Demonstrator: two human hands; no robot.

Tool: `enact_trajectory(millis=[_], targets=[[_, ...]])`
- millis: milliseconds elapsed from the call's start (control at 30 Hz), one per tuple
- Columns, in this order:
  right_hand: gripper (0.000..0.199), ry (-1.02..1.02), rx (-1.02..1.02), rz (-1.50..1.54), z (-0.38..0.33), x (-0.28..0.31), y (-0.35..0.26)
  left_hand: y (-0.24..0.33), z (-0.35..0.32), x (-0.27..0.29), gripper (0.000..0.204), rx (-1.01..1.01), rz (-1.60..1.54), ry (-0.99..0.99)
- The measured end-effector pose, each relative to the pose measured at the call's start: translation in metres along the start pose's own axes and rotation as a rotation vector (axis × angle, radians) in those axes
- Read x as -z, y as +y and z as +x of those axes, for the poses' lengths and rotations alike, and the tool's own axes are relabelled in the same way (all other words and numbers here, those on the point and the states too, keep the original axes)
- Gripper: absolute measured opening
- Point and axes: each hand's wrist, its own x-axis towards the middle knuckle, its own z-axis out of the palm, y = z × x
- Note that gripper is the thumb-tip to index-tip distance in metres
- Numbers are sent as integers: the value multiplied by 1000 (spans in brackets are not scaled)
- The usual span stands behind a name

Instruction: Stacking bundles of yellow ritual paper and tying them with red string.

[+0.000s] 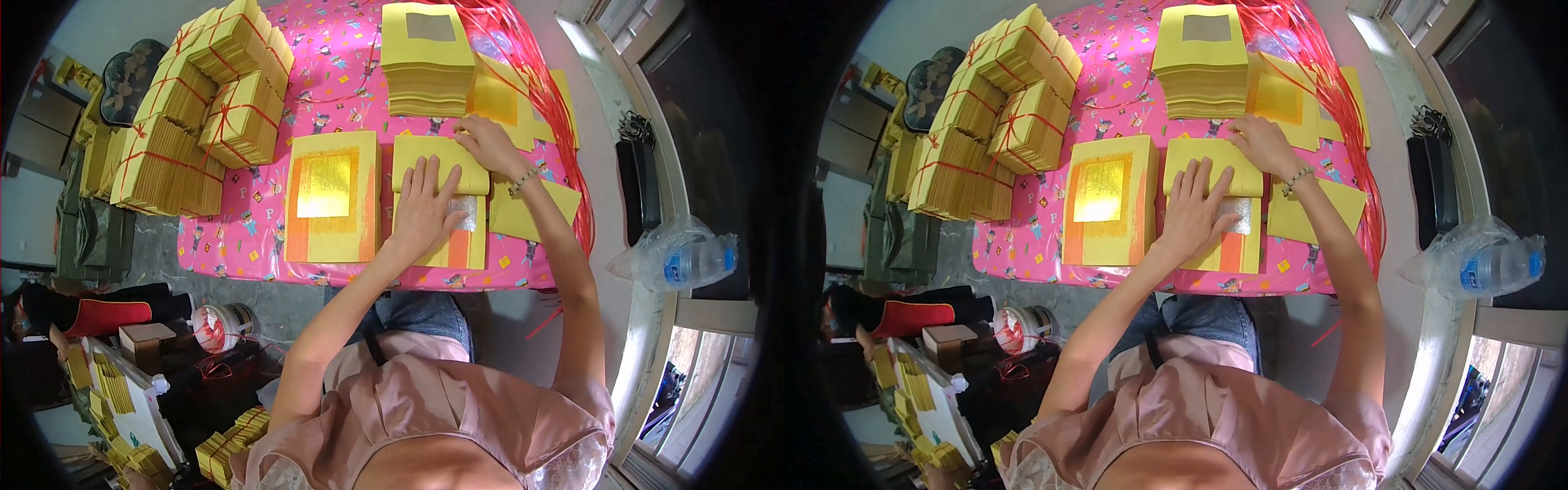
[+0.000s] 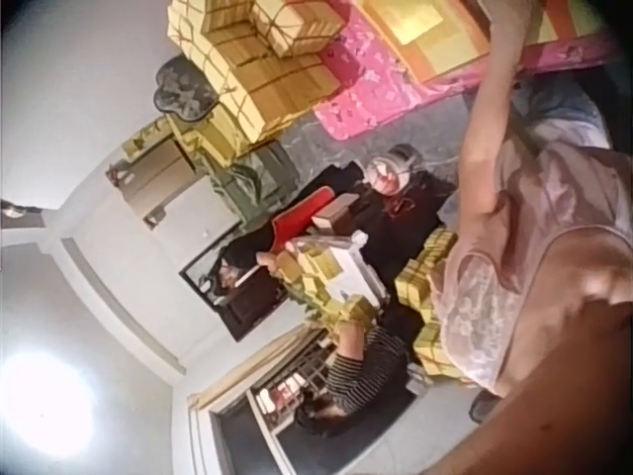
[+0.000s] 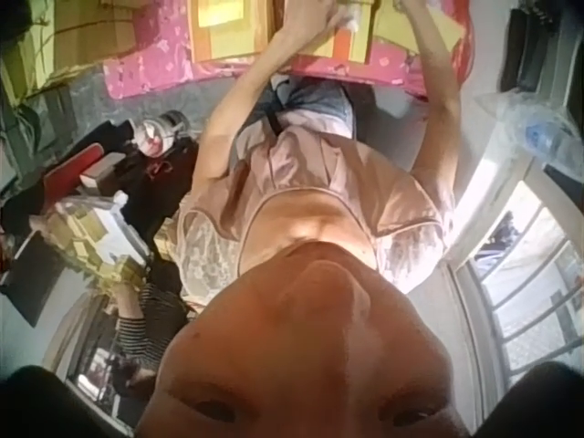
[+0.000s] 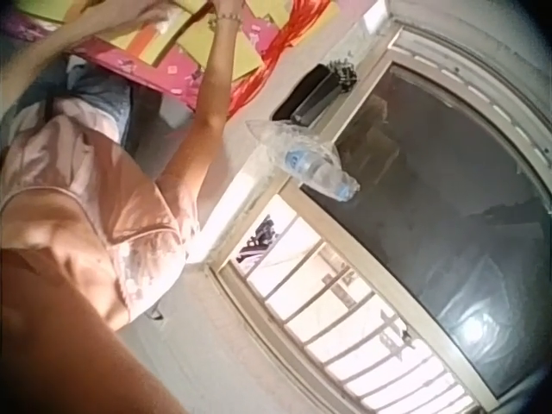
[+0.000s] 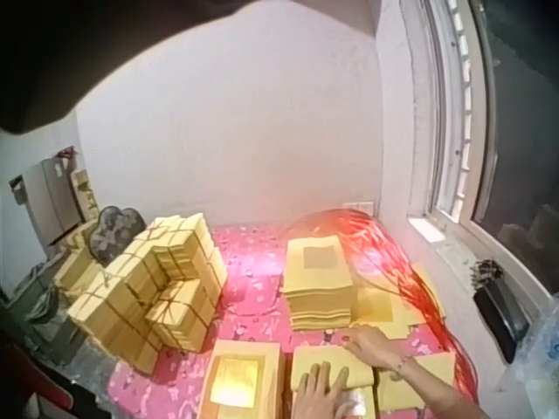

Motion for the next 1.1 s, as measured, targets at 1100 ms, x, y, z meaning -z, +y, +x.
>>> enact_trajectory(millis=[1100], targets=[[32,-593,-106,-70,-37,36,-61,-6,-4,-19,67,64,75,-95]])
